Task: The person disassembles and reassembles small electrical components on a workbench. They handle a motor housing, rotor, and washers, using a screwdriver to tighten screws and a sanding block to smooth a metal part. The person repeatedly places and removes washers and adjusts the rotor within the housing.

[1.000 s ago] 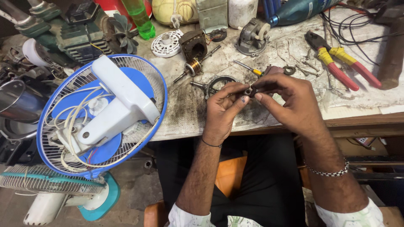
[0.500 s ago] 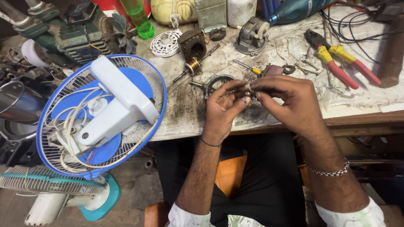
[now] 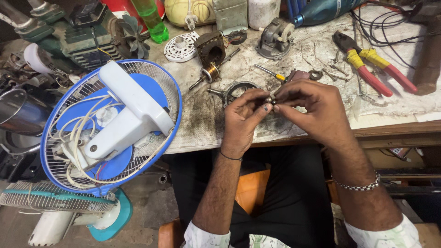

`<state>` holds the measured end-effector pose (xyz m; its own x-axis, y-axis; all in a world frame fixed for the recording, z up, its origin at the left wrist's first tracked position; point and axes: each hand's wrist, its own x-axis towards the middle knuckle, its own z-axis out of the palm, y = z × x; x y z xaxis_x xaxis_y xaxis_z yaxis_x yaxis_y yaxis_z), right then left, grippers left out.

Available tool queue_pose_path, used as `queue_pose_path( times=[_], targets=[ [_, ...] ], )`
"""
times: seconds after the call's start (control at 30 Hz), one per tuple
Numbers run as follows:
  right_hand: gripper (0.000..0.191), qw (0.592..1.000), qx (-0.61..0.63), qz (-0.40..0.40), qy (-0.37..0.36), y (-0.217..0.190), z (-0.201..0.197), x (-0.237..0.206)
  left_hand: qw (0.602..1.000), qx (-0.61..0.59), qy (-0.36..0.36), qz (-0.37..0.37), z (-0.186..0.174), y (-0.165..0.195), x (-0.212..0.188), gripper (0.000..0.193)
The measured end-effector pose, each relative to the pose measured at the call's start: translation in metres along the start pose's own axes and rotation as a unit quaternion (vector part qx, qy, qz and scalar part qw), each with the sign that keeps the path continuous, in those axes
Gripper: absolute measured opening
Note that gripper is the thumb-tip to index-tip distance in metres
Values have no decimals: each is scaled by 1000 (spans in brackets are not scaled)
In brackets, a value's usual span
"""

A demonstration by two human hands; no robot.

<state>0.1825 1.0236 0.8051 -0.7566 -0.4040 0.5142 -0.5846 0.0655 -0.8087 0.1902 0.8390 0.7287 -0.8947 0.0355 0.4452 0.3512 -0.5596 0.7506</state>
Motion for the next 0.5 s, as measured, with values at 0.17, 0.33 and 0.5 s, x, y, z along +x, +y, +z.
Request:
queue_pose_path(
  times=[0.17, 0.33, 0.5],
  targets=[
    [22, 998, -63, 7, 20, -2, 0, -1, 1000, -18, -1, -2, 1, 1, 0, 27],
    [33, 999, -33, 18, -10, -4, -5, 1, 1000, -14, -6, 1, 4, 1, 1, 28],
    [34, 998, -55, 12, -12, -4, -6, 1, 1000, -15, -8, -16, 5, 2, 1, 34]
  ],
)
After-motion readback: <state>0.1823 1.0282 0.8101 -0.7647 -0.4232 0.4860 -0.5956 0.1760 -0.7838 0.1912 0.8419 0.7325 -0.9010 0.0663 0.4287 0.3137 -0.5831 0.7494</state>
